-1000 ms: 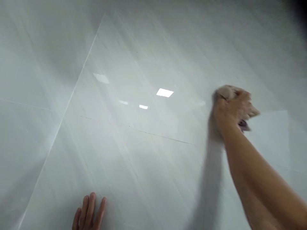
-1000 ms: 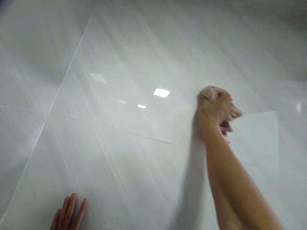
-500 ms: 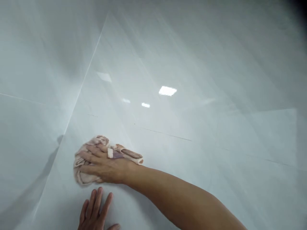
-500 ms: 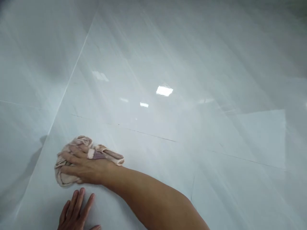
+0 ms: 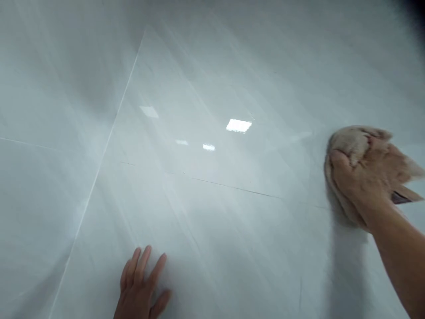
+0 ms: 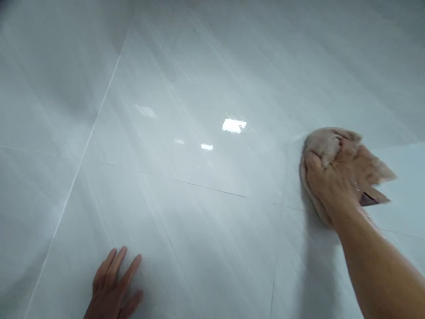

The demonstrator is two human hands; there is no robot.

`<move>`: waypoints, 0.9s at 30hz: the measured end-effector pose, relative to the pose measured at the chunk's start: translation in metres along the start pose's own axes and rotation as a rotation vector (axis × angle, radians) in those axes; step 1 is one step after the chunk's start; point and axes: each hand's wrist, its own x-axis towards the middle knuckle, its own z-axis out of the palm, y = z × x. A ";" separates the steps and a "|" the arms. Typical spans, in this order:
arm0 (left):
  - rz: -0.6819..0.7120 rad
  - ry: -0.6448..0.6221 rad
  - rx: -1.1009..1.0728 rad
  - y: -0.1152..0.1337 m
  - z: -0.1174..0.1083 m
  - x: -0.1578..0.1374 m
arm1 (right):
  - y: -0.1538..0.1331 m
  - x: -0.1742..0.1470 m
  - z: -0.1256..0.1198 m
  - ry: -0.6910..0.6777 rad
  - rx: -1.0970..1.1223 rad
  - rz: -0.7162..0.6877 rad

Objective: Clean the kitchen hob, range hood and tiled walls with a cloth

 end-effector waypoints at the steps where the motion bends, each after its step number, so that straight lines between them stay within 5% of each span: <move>1: 0.076 0.042 -0.002 0.001 -0.004 0.026 | 0.012 -0.003 -0.001 0.010 0.048 0.037; 4: 0.240 0.122 0.028 0.011 -0.015 0.122 | 0.022 -0.011 -0.004 -0.006 0.157 0.129; 7: 0.313 0.067 -0.073 0.030 -0.030 0.214 | 0.009 -0.014 -0.011 -0.053 0.144 0.110; 11: 0.257 0.000 -0.258 0.051 -0.043 0.282 | -0.030 -0.010 -0.025 -0.092 0.093 0.006; 15: 0.332 0.107 -0.189 0.048 -0.037 0.282 | -0.087 0.007 -0.027 -0.230 0.111 -0.208; 19: 0.482 0.191 -0.045 0.023 -0.031 0.256 | -0.134 -0.006 -0.021 -0.199 0.158 -0.314; 24: 0.570 0.259 0.007 -0.007 -0.037 0.230 | -0.158 -0.077 -0.028 -0.325 0.198 -0.736; 27: 0.573 0.297 0.007 -0.016 -0.037 0.223 | -0.158 -0.066 -0.032 -0.390 0.151 -0.730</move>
